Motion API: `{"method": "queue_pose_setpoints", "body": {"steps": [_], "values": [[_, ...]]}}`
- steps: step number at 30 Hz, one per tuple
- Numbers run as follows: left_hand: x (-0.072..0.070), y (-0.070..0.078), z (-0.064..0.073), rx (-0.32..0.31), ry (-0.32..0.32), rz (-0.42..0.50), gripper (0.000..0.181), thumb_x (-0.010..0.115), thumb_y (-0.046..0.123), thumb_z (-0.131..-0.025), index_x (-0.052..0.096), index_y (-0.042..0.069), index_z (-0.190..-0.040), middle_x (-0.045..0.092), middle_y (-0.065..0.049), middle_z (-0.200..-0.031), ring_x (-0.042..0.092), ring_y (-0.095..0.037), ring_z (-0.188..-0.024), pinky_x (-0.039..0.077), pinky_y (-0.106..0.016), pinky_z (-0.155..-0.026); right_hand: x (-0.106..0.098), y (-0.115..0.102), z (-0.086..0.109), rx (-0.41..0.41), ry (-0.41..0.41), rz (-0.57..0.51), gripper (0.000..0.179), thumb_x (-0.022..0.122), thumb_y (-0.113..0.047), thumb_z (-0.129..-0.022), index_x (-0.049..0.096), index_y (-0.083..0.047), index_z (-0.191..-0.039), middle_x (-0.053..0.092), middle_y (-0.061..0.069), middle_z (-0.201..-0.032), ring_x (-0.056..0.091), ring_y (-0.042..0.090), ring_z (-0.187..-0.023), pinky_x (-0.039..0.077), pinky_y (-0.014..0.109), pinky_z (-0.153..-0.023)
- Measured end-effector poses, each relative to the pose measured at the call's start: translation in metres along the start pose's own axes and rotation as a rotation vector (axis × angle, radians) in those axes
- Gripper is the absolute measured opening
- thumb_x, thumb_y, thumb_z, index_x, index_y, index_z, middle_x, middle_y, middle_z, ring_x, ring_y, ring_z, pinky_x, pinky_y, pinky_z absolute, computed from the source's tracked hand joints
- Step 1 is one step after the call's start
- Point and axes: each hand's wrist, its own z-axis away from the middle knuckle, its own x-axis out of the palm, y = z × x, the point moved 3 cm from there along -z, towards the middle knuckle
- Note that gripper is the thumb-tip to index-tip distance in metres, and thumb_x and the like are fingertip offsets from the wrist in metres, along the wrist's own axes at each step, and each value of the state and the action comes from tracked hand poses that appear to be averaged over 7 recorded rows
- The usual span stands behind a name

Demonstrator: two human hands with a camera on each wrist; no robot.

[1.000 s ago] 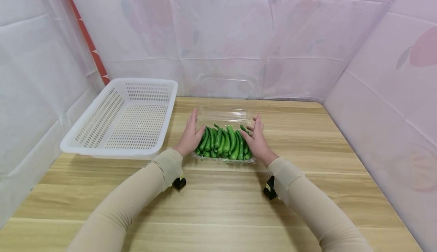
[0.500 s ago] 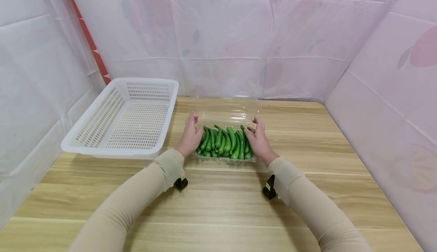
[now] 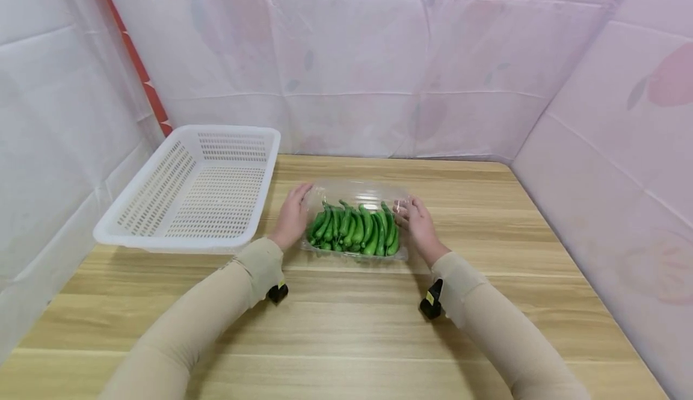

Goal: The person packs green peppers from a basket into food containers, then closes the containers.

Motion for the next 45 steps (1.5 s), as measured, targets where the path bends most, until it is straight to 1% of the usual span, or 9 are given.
{"method": "queue_pose_setpoints", "body": {"steps": [5,10,14,19,21,28,34,39,45], "values": [[-0.012,0.0,0.01,-0.038,-0.052,0.042,0.037,0.029,0.003,-0.1,0.047,-0.002,-0.132,0.043,-0.019,-0.136,0.039,-0.033,-0.126,0.03,-0.043,-0.105,-0.008,-0.005,0.001,0.045,-0.107,-0.049,0.05,0.018,-0.026,-0.104,0.023,0.002,-0.145,0.033,0.019,-0.145,0.033,0.03,-0.132,0.027,0.043,-0.107],[-0.023,0.005,0.023,-0.132,-0.159,0.062,0.039,0.031,0.015,-0.102,0.043,0.0,-0.136,0.042,-0.017,-0.139,0.036,-0.032,-0.129,0.027,-0.044,-0.106,-0.01,-0.007,0.005,0.027,-0.201,0.076,0.057,0.029,-0.037,-0.102,0.022,-0.001,-0.146,0.031,0.018,-0.146,0.028,0.03,-0.135,0.023,0.045,-0.108],[-0.028,0.01,0.032,-0.179,-0.286,0.047,0.047,0.037,0.02,-0.101,0.03,-0.001,-0.143,0.039,-0.022,-0.14,0.04,-0.036,-0.126,0.034,-0.047,-0.101,-0.011,-0.009,0.007,0.009,-0.204,0.179,0.058,0.035,-0.038,-0.101,0.023,-0.004,-0.147,0.032,0.019,-0.146,0.026,0.031,-0.135,0.022,0.047,-0.108],[-0.033,0.011,0.052,-0.328,-0.46,0.135,0.06,0.041,0.024,-0.1,0.014,-0.003,-0.146,0.045,-0.029,-0.129,0.058,-0.036,-0.104,0.05,-0.042,-0.082,-0.011,-0.012,0.01,0.015,-0.167,0.249,0.06,0.034,-0.037,-0.101,0.019,-0.001,-0.147,0.03,0.022,-0.146,0.026,0.033,-0.135,0.025,0.046,-0.107],[-0.033,0.011,0.061,-0.395,-0.527,0.21,0.058,0.041,0.026,-0.1,0.018,-0.003,-0.144,0.051,-0.028,-0.122,0.063,-0.032,-0.093,0.053,-0.038,-0.074,-0.013,-0.013,0.013,0.031,-0.162,0.274,0.06,0.032,-0.038,-0.101,0.018,-0.001,-0.147,0.028,0.022,-0.147,0.025,0.034,-0.135,0.026,0.047,-0.106],[-0.031,0.02,0.082,-0.452,-0.709,0.338,0.042,0.042,0.027,-0.099,0.049,-0.009,-0.118,0.065,-0.016,-0.089,0.065,-0.021,-0.073,0.048,-0.025,-0.057,-0.026,-0.015,0.028,0.021,-0.237,0.381,0.055,0.031,-0.025,-0.103,0.015,0.007,-0.145,0.024,0.029,-0.145,0.029,0.04,-0.131,0.034,0.052,-0.1],[-0.029,0.019,0.089,-0.505,-0.726,0.348,0.043,0.049,0.033,-0.096,0.058,-0.008,-0.105,0.066,-0.01,-0.079,0.065,-0.017,-0.069,0.048,-0.023,-0.057,-0.033,-0.019,0.049,0.023,-0.285,0.494,0.052,0.037,-0.024,-0.102,0.027,0.011,-0.139,0.047,0.029,-0.124,0.054,0.035,-0.104,0.048,0.044,-0.083],[-0.027,0.014,0.09,-0.529,-0.701,0.389,0.042,0.05,0.033,-0.096,0.059,-0.008,-0.101,0.066,-0.01,-0.081,0.064,-0.016,-0.07,0.049,-0.024,-0.06,-0.03,-0.019,0.062,0.068,-0.363,0.438,0.05,0.036,-0.022,-0.102,0.031,0.014,-0.136,0.06,0.014,-0.09,0.06,0.021,-0.078,0.053,0.037,-0.071],[-0.023,0.01,0.081,-0.53,-0.633,0.452,0.038,0.049,0.028,-0.096,0.057,-0.008,-0.106,0.065,-0.013,-0.088,0.062,-0.016,-0.073,0.049,-0.025,-0.064,-0.03,-0.017,0.065,0.065,-0.426,0.362,0.051,0.033,-0.015,-0.101,0.02,0.017,-0.138,0.06,0.011,-0.085,0.062,0.02,-0.083,0.052,0.037,-0.077]]}}
